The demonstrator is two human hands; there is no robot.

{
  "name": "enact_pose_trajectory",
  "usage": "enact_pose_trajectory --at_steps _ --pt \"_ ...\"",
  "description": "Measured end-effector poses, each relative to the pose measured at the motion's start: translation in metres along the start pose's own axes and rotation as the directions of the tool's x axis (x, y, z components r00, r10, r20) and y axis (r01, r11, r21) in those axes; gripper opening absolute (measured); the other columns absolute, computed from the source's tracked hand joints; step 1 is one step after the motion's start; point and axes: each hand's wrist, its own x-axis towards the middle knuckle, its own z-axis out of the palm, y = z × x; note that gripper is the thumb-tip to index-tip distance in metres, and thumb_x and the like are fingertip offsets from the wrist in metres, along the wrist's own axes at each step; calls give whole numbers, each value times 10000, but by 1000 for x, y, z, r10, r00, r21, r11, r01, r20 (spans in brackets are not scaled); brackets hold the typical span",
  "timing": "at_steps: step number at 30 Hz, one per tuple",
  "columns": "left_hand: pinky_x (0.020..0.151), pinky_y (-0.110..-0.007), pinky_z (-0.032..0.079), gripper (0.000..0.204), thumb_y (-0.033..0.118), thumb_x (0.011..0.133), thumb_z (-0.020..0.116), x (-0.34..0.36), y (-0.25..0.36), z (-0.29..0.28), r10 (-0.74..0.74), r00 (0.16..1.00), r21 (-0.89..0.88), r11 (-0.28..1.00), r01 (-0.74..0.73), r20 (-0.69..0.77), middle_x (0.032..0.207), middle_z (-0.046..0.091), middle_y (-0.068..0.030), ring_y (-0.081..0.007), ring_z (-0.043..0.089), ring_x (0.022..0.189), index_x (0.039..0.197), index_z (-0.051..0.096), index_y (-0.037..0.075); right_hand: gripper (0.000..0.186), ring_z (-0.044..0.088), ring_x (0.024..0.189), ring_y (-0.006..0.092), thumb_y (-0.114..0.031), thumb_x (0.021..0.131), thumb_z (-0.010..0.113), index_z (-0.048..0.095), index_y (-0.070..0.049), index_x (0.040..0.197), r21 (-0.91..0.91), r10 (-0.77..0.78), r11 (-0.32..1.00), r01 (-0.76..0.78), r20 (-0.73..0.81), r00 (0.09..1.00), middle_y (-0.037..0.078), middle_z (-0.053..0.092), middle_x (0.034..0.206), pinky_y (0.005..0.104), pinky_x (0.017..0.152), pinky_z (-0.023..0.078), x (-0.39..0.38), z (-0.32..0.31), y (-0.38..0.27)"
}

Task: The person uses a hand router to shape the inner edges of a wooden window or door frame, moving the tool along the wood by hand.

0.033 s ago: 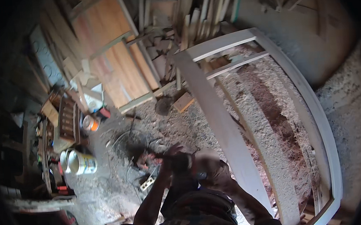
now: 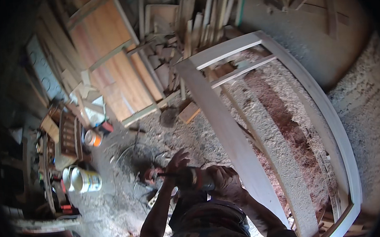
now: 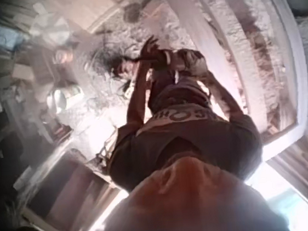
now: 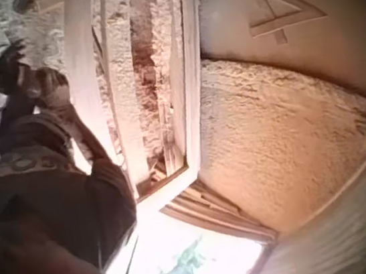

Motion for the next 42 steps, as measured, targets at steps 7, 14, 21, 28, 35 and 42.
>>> enact_pose_trajectory --at_steps 7,14,21,28,35,42 --pt "1054 -415 541 569 201 1072 603 153 156 -19 213 918 172 944 -281 334 1462 633 -178 -296 672 1247 1601 432 76 784 696 1023 311 -333 657 884 612 -48 1336 -438 1 893 -100 -221 975 141 684 1206 469 894 560 117 -41 66" --pt "1129 -443 493 579 318 1081 602 356 107 -129 -40 907 664 694 -277 419 1479 603 -218 -352 620 1323 1568 457 39 712 684 1034 359 -271 725 884 588 -38 1329 -474 215 828 -299 -224 951 172 677 1170 485 888 554 270 -21 156" --pt "978 -466 589 563 448 1045 644 507 276 -251 222 877 895 34 -444 427 1300 713 -160 -320 717 1152 1497 555 125 587 728 868 276 -128 803 845 566 -49 1314 -257 291 905 -340 -212 933 139 717 1046 422 776 587 378 33 176" --pt "881 -501 647 561 476 1032 618 579 397 -279 412 404 550 -766 -332 817 1238 688 -184 -330 689 1126 1447 586 100 305 720 694 172 -103 761 854 708 -42 1021 72 437 899 -432 -97 894 62 737 783 367 724 584 476 33 137" --pt "878 -479 631 562 492 993 671 612 443 -234 386 504 623 -614 -485 773 1207 716 -165 -320 722 1074 1388 620 95 545 732 1018 215 -139 734 929 675 -17 1200 99 219 974 -202 -213 952 104 745 1146 378 943 571 505 -11 182" --pt "982 -484 567 719 636 950 679 563 368 -268 -257 869 770 -403 -494 423 1257 730 -134 -316 721 1123 1474 577 156 608 716 992 229 -126 764 890 605 -30 1292 -137 278 937 -323 -271 922 109 730 1087 394 949 558 461 -34 217"
